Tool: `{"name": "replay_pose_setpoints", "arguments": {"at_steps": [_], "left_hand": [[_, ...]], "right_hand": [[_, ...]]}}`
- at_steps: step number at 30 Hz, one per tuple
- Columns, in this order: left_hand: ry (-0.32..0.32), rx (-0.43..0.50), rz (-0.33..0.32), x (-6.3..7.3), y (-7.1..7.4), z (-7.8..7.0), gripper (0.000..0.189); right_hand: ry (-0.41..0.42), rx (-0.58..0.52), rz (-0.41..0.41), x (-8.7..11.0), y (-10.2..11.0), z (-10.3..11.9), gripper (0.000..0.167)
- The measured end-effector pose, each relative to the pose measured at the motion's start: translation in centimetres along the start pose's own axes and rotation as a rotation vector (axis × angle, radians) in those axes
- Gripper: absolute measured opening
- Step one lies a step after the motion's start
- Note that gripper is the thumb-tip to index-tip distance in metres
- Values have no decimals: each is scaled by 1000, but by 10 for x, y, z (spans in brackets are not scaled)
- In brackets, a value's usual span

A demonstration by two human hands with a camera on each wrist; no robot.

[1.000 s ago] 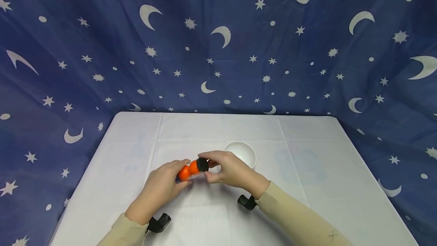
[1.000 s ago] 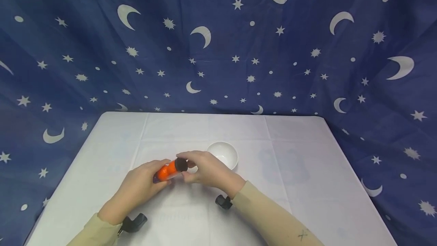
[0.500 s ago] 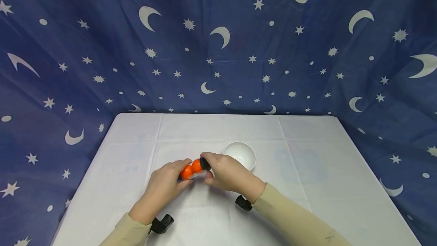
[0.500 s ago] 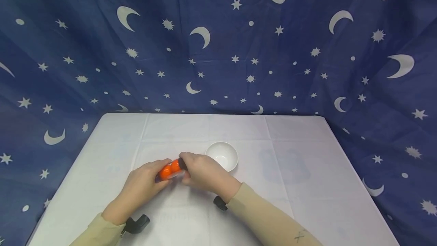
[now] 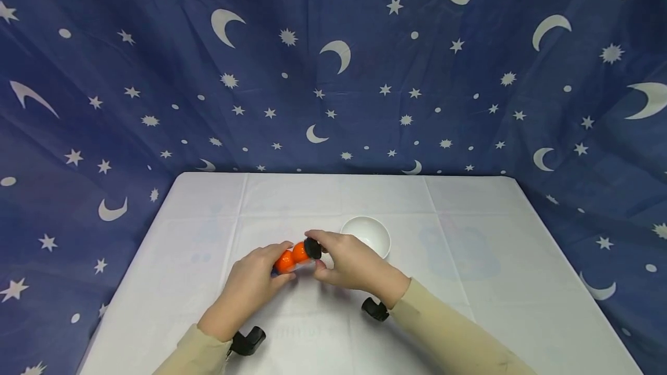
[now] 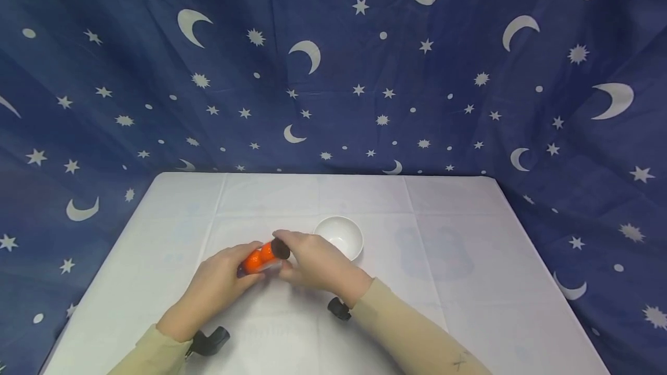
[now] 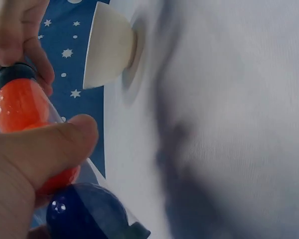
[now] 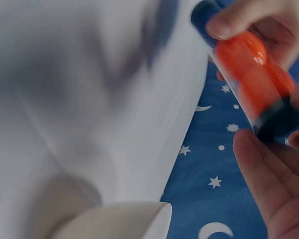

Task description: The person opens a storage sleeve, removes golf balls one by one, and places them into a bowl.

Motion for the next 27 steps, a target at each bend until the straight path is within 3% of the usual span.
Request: {"name": "replay_pose_setpoints", "arguments": {"at_steps": [4, 9, 18, 27], "left_hand": [[-26, -11, -9, -1, 3, 1, 62], [-70, -12, -22, -1, 5, 1, 61], [-168, 40, -20, 1, 1, 6, 60], [-174, 64, 1, 2, -2, 7, 59]], "right_hand": [[-77, -208, 15, 2, 5, -7, 54], [-108, -345, 29, 2, 5, -11, 43], [-54, -333, 19, 3, 1, -11, 31], [-84, -365, 43, 0, 3, -11, 30]]}}
Point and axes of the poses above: each hand's wrist, its own x-axis away from the middle knuckle, its own y-axis out of the back of the hand, z = x × y, the point moved 1 cm from there along -x, towards the middle knuckle, and after that the axes turned 1 degree about -z, right-handed, at the moved point
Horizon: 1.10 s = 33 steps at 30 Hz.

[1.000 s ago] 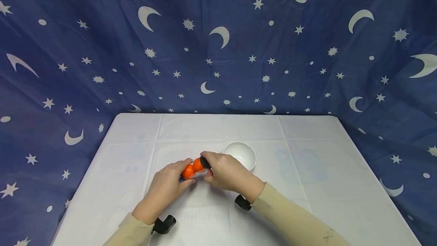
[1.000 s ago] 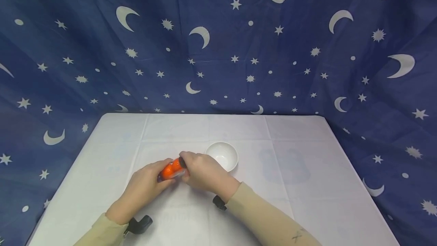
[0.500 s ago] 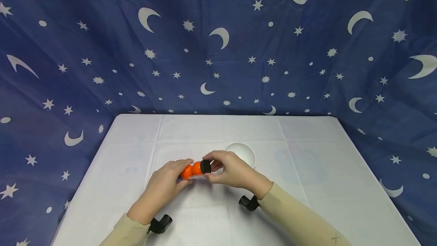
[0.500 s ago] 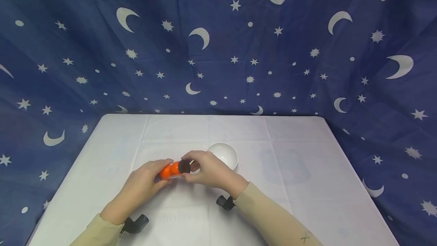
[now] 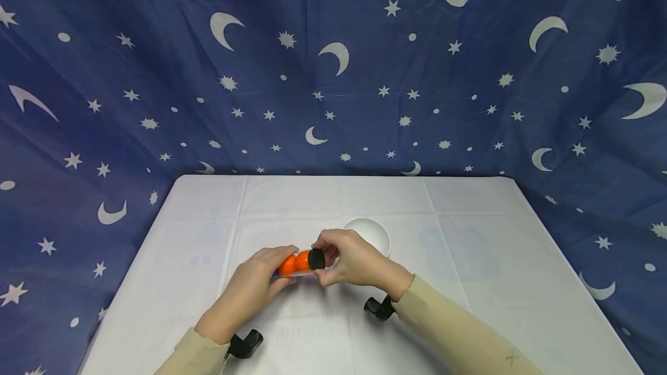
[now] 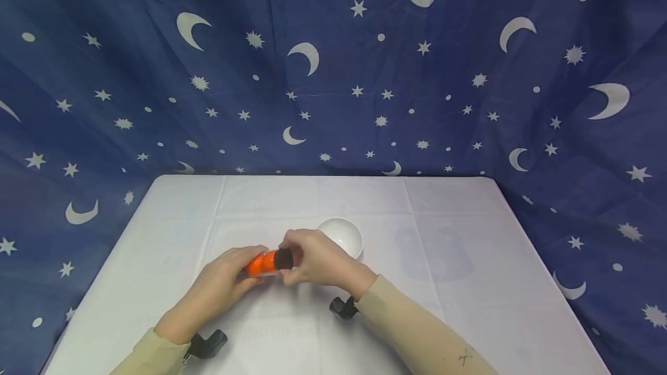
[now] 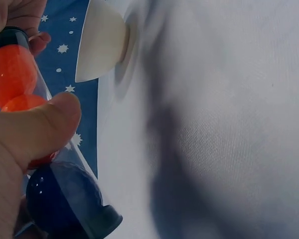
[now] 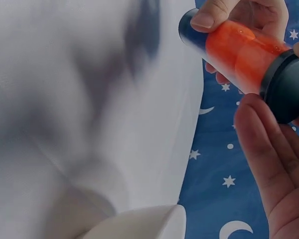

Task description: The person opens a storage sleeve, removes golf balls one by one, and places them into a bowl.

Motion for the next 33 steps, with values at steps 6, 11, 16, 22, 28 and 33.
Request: {"name": "replay_pose_setpoints", "arguments": {"at_steps": [6, 11, 16, 22, 28, 33], "left_hand": [[-4, 21, 25, 0, -1, 0, 58], [11, 42, 33, 0, 1, 4, 57], [48, 74, 35, -3, 6, 8, 56], [108, 40, 23, -3, 10, 11, 59], [111, 25, 12, 0, 12, 13, 60], [110, 18, 17, 2, 12, 15, 60]], "right_hand": [[-21, -42, 10, 1, -1, -3, 31], [-60, -144, 15, 1, 1, -6, 32], [-117, -304, -15, 2, 5, -10, 34], [-150, -334, -116, 7, 17, -17, 36], [-219, -288, -175, 18, 29, -18, 45], [-217, -257, -203, 28, 29, -32, 51]]}}
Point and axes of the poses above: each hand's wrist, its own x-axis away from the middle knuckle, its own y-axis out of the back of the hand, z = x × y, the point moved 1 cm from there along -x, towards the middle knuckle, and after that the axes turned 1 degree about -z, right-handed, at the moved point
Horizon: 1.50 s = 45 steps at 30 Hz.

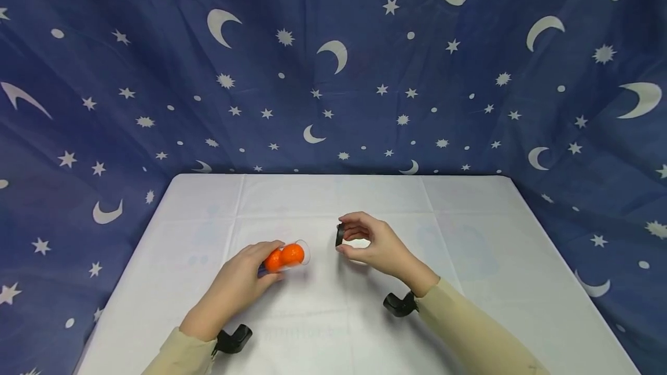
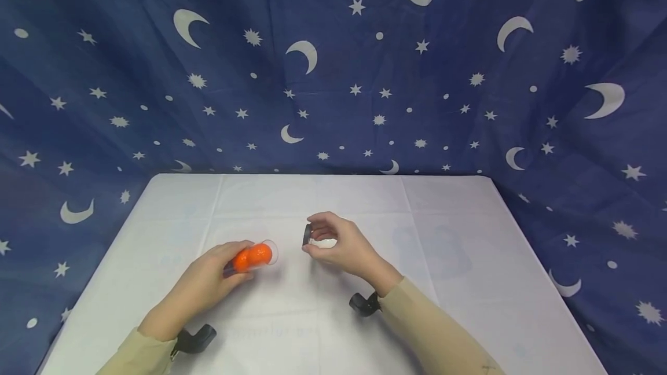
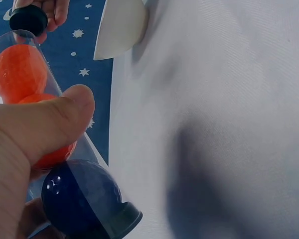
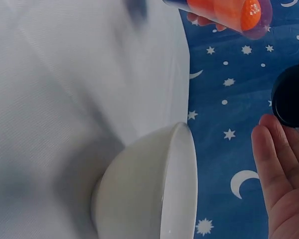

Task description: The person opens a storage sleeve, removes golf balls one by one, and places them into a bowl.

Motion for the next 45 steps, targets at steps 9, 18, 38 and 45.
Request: {"name": "replay_pose_setpoints", "arguments": {"at_steps": [9, 18, 38, 45], "left_hand": [[31, 3, 33, 2, -4, 4, 60], [32, 4, 50, 2, -7, 7, 60], [26, -17, 35, 5, -6, 5, 58], [33, -20, 54, 7, -8, 6, 58]], "right_hand": [[33, 11, -39, 24, 7, -8, 47], [-4, 21, -20, 45, 6, -19, 44], [-18, 86, 174, 75, -40, -39, 40], [13, 204, 137, 71, -44, -47, 40]]}}
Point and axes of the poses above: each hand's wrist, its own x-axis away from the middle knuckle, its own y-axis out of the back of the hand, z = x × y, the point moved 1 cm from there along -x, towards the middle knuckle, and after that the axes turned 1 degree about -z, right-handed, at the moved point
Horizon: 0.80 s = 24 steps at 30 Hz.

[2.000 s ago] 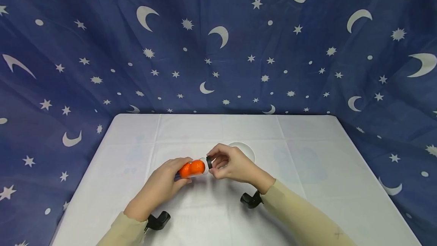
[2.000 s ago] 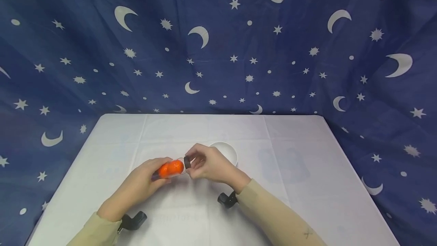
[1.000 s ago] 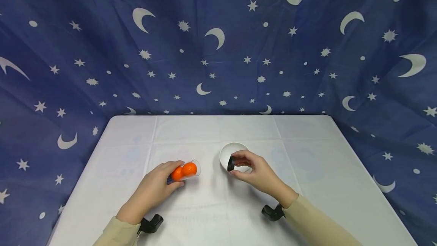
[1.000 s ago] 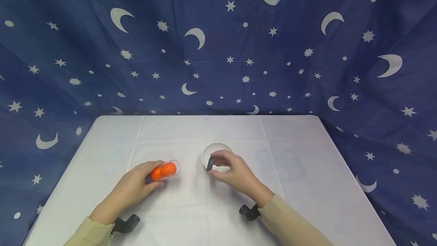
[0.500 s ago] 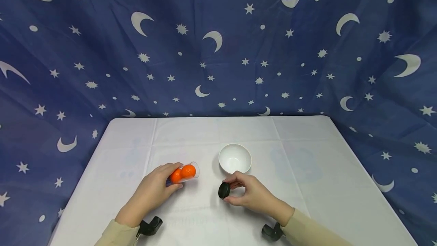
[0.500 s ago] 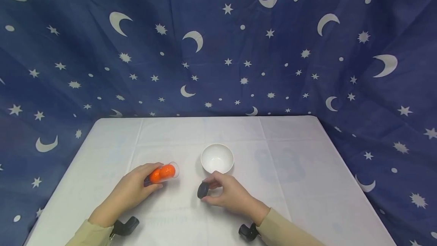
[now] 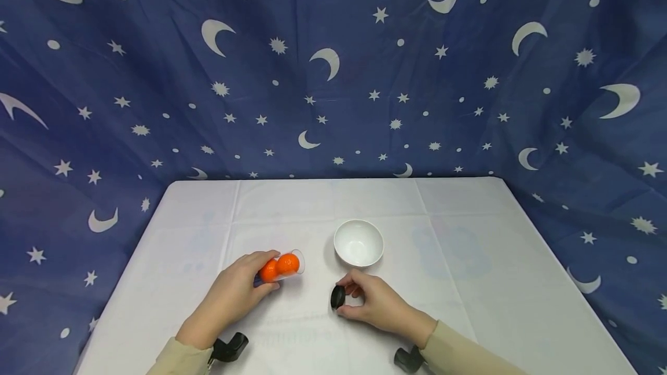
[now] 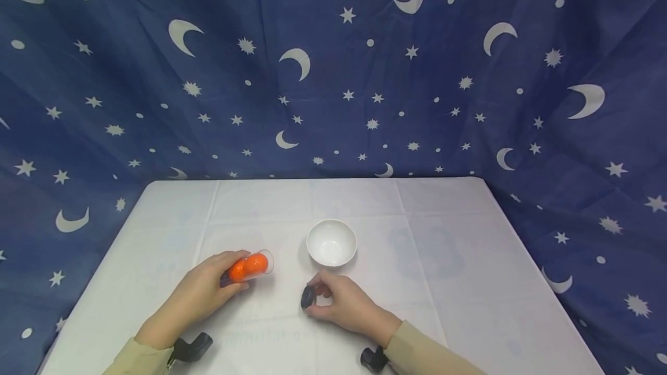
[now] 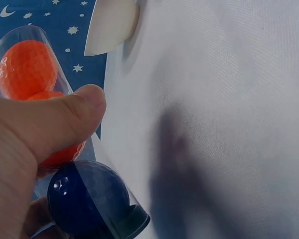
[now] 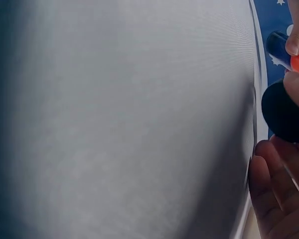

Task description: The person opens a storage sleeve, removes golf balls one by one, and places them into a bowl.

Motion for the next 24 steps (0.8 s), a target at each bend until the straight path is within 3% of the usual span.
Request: {"name": "replay_pose_setpoints", "arguments": {"at_steps": [8, 18, 24], "left_hand": [[-7, 2, -8, 0, -1, 2, 59], [-10, -1, -12, 0, 0, 0, 58], [-9, 0, -11, 0, 2, 0, 59]], "right_hand": [[-15, 79, 37, -2, 3, 2, 48], [20, 300, 44, 4, 9, 4, 53], [38, 299, 30, 5, 12, 7, 53]]}}
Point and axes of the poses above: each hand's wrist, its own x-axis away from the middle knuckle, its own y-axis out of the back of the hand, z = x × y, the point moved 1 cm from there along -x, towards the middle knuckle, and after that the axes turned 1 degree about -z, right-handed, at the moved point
